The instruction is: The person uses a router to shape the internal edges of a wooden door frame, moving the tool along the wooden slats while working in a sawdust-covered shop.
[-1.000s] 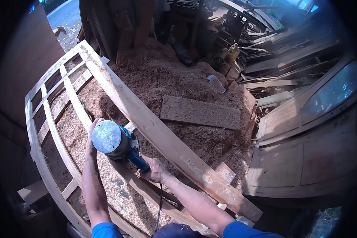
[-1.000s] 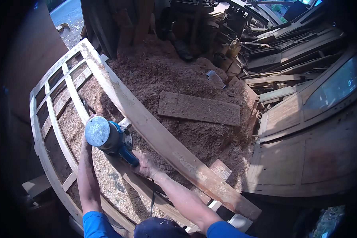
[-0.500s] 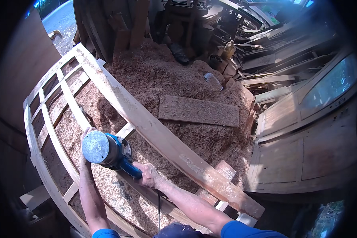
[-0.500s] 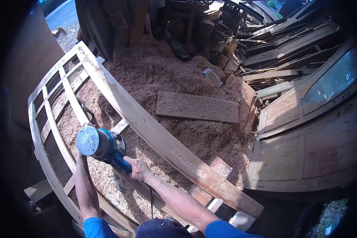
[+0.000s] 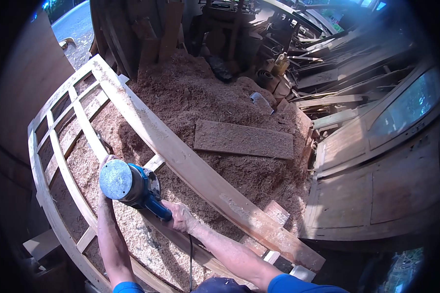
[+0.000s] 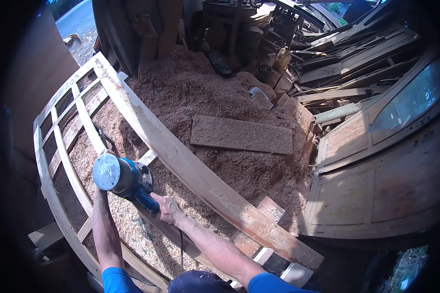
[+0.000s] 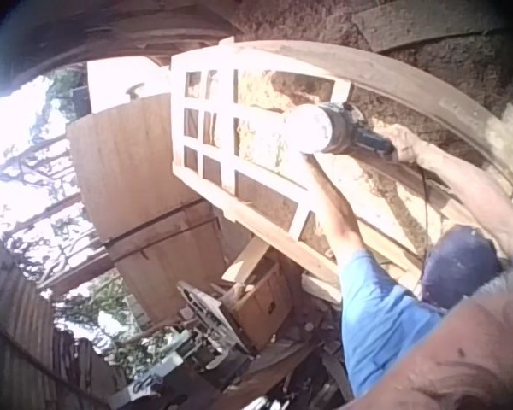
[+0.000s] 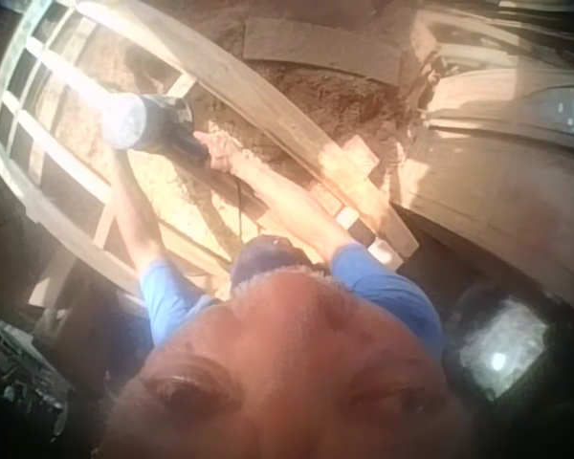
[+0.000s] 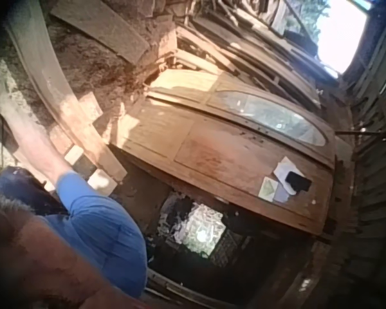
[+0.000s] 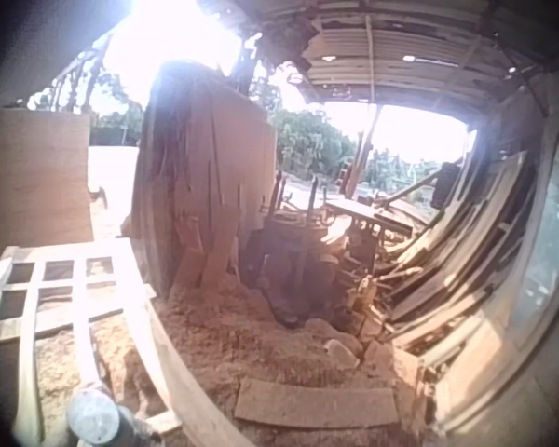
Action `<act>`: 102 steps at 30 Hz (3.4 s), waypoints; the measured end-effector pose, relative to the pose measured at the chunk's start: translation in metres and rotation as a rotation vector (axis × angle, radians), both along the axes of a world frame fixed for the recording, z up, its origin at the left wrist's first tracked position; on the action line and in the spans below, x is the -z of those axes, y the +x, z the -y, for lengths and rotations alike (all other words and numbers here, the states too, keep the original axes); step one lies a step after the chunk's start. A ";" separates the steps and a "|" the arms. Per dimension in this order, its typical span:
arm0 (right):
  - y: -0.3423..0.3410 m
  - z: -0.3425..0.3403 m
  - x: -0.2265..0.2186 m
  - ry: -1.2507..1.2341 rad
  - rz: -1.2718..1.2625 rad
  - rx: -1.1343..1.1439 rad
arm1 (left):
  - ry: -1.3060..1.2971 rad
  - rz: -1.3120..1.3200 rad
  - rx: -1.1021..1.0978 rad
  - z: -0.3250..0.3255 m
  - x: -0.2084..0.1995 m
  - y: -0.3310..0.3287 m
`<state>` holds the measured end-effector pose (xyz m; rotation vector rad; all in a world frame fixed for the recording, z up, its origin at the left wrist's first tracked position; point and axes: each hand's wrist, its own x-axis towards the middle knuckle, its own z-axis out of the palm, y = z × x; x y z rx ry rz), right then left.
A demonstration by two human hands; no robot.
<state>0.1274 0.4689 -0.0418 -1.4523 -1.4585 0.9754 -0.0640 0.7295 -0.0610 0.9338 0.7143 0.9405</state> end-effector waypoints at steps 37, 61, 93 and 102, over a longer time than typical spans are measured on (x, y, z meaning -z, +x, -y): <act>0.055 -0.005 -0.031 -0.105 0.095 0.139 | 0.209 -0.274 -0.037 -0.014 -0.010 0.074; 0.044 -0.003 -0.011 0.059 0.015 0.062 | 0.004 -0.095 0.055 -0.025 0.001 0.050; 0.030 0.006 -0.038 -0.130 -0.049 -0.147 | 0.277 -0.475 -0.085 0.053 -0.029 -0.016; 0.020 0.027 -0.034 -0.033 -0.049 -0.080 | 0.396 -0.591 -0.074 0.058 -0.035 -0.014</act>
